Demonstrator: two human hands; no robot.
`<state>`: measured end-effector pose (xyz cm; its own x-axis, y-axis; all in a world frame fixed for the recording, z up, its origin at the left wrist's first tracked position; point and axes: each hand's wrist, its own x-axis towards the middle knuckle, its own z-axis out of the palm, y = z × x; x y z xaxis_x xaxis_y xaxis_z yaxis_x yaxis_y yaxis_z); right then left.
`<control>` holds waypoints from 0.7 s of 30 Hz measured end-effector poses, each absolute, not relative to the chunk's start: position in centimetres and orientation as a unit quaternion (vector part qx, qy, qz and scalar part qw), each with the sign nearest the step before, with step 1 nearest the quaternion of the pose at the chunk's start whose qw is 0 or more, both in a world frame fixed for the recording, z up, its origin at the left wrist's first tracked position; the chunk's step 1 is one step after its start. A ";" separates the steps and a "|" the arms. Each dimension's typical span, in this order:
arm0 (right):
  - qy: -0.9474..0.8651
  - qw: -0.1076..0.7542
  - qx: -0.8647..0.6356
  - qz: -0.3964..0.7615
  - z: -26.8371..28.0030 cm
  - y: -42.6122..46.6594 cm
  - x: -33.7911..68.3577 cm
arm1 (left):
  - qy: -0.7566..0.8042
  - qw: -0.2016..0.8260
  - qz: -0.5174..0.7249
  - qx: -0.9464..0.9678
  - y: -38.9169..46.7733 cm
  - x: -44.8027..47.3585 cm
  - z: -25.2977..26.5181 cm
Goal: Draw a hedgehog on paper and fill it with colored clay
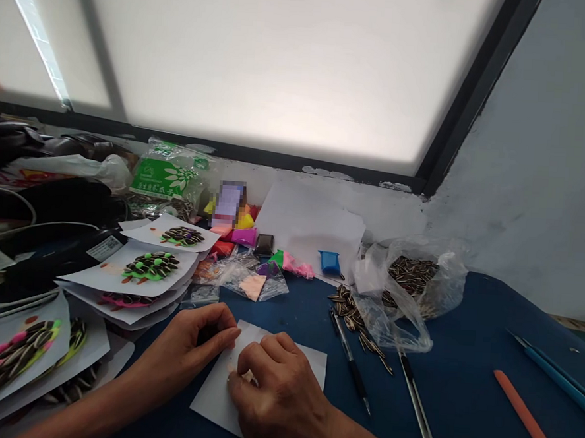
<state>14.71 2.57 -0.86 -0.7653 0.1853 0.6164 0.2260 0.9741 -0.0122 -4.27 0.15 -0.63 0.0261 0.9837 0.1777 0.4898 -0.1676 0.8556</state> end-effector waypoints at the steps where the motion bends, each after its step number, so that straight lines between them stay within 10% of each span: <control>1: -0.939 0.325 -0.109 -0.034 -0.8 2.6 14.7 | 0.569 0.305 0.404 0.648 0.1 -4.3 -0.6; 21: -0.945 0.297 -0.135 -0.002 -1.0 2.6 14.7 | 0.568 0.301 0.407 0.649 0.1 -4.2 -0.3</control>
<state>14.66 2.57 -1.00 -0.7873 0.2547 0.5615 0.2572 0.9633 -0.0764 -4.19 0.08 -0.28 0.0231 0.9823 0.1861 0.4929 -0.1732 0.8527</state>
